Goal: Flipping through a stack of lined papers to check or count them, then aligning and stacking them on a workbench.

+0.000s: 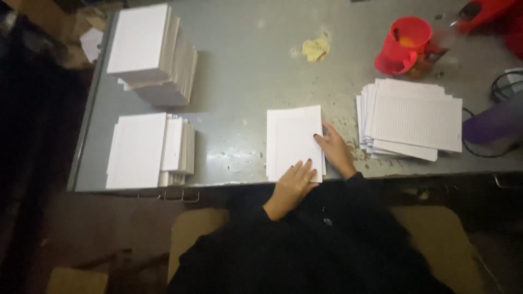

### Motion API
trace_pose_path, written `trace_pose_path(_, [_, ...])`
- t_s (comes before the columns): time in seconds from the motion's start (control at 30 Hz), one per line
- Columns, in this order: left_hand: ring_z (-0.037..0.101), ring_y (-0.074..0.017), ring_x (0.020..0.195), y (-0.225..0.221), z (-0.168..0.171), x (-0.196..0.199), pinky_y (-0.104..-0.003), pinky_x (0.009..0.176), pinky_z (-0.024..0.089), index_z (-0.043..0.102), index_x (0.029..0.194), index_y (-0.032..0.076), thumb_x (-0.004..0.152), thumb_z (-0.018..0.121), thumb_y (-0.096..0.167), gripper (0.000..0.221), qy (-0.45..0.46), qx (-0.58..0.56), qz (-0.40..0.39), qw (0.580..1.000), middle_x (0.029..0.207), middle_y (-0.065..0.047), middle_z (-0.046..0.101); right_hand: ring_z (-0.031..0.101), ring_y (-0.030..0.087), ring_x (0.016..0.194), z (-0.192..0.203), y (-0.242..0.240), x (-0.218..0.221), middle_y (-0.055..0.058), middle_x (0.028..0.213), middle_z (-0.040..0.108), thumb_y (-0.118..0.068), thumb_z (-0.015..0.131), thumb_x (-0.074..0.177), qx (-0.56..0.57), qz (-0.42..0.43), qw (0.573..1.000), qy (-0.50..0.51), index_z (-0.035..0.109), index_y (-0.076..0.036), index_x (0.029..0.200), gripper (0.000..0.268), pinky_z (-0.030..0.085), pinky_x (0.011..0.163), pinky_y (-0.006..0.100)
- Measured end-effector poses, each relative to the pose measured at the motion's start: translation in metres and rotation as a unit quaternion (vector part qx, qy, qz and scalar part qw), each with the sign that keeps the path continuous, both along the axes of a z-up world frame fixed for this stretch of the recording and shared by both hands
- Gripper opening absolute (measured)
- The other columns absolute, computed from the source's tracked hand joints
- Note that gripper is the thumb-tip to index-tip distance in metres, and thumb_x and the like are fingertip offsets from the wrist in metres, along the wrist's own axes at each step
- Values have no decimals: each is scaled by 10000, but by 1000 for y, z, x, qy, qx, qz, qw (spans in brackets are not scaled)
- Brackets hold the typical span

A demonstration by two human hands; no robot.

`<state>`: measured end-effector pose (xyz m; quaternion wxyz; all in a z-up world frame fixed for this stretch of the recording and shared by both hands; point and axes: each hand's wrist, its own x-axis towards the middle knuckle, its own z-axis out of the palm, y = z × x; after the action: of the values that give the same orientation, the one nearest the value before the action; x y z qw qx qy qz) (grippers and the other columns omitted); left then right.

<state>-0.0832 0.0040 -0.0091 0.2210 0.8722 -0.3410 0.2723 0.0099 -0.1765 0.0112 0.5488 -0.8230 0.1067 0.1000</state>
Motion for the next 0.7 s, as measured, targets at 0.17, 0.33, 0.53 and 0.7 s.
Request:
trace_pose_path(0.17, [531, -387, 1335, 37, 21, 18, -557, 1140, 366, 573, 1404, 78, 948, 672, 423, 580, 162, -45, 78, 983, 1433, -181, 578, 691, 400, 1073, 12, 10, -12, 265, 1284, 661, -234, 704, 950, -75, -33, 995, -62, 439, -93, 1536, 659, 595, 840, 496])
trace_pose_path(0.33, [361, -444, 1458, 65, 31, 21, -682, 1166, 219, 472, 1467, -10, 991, 633, 267, 573, 296, -6, 117, 948, 1600, -257, 363, 716, 382, 967, 32, 5, -54, 222, 1075, 711, -234, 768, 952, -261, -44, 950, -166, 684, 12, 1231, 381, 606, 771, 458])
trace_pose_path(0.53, [309, -404, 1491, 65, 34, -4, -605, 1215, 182, 489, 1465, 46, 1013, 580, 360, 557, 344, 32, 104, 932, 1611, -217, 338, 767, 290, 613, 54, -19, -101, 198, 742, 772, -474, 531, 1049, -178, 81, 973, 120, 782, -8, 880, 556, 592, 609, 381])
trace_pose_path(0.7, [425, -396, 1428, 70, 61, -17, -486, 1216, 296, 471, 1488, 44, 998, 617, 302, 573, 409, -87, 70, 906, 1518, -219, 475, 742, 368, 817, -70, -55, -106, 314, 838, 733, -369, 715, 957, -13, 42, 986, 161, 760, 118, 923, 490, 587, 690, 445])
